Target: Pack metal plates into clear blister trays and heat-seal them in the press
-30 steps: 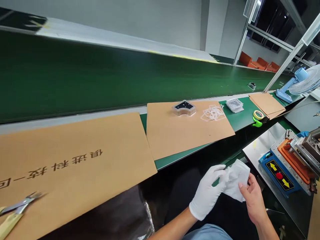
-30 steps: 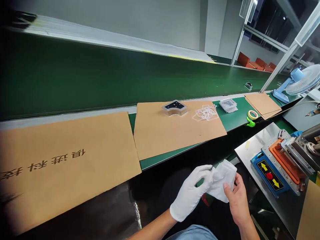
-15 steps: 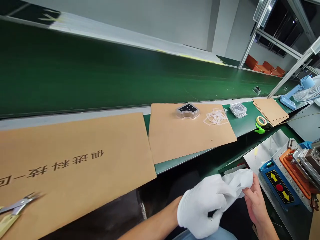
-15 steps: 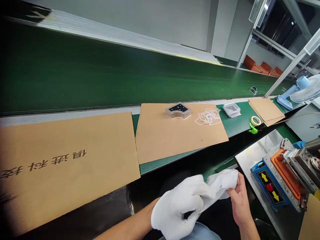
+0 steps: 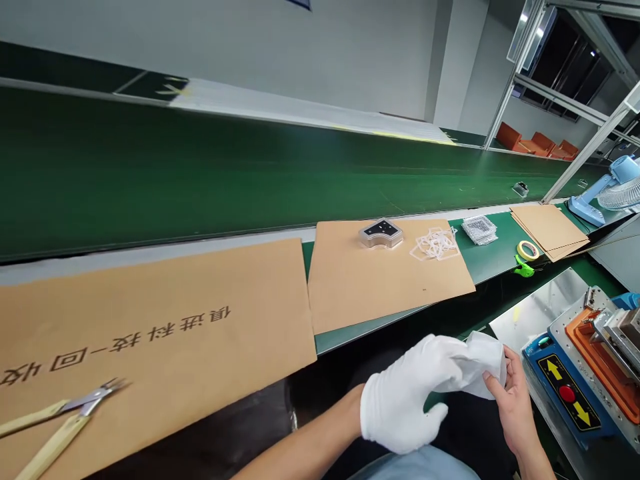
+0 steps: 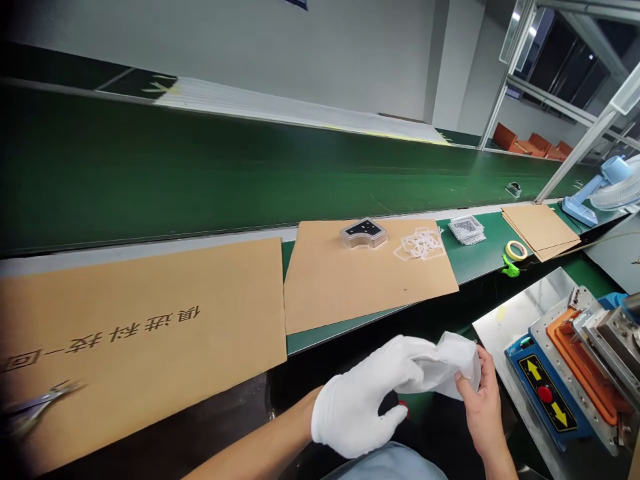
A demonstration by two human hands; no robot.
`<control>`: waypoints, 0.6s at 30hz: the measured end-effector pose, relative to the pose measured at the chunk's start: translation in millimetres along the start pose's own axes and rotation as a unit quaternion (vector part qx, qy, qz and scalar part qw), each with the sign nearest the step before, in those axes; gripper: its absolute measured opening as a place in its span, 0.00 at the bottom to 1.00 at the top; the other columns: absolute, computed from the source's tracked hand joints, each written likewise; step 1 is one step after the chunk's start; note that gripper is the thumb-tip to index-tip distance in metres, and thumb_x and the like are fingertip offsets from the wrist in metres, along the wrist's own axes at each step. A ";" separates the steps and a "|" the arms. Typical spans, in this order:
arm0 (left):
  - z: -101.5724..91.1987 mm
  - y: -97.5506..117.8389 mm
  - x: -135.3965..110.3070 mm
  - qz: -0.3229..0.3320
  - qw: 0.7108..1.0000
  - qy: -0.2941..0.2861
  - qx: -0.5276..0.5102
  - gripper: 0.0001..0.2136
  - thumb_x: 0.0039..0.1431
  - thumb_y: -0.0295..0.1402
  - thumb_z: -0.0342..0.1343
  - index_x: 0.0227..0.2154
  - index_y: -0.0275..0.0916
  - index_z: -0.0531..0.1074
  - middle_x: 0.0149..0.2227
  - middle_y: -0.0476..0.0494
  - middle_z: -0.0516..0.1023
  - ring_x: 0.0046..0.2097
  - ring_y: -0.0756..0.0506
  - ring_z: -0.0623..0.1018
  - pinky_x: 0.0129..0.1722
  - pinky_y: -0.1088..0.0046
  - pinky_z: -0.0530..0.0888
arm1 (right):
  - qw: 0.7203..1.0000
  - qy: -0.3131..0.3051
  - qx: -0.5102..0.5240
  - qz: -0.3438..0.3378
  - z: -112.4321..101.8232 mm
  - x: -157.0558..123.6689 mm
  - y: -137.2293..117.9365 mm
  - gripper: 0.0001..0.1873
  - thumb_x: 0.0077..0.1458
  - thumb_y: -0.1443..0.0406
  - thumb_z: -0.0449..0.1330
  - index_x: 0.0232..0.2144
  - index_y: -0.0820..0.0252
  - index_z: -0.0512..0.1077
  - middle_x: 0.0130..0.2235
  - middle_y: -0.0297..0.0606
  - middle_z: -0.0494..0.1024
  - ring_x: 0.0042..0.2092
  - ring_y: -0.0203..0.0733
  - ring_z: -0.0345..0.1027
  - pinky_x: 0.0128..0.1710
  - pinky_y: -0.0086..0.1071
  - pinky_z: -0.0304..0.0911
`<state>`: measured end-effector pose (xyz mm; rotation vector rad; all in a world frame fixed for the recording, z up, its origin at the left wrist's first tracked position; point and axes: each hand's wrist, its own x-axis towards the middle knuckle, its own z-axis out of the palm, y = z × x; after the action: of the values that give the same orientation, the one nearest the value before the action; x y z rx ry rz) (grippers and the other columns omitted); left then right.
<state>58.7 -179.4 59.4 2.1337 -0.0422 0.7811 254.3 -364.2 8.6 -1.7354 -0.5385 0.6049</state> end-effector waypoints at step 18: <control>41.0 -11.0 20.0 -0.315 0.941 -0.020 -0.118 0.11 0.69 0.37 0.53 0.39 0.42 0.80 0.38 0.47 0.83 0.39 0.45 0.80 0.41 0.69 0.75 | 0.991 -0.054 -0.118 -0.014 -8.0 -3.7 -4.8 0.36 0.60 0.47 0.68 0.67 0.46 0.71 0.67 0.44 0.71 0.70 0.63 0.63 0.56 0.49 0.77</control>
<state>99.2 -197.5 44.0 1.7733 0.4814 0.3293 256.5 -371.2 15.3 -1.9201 -0.7333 0.6394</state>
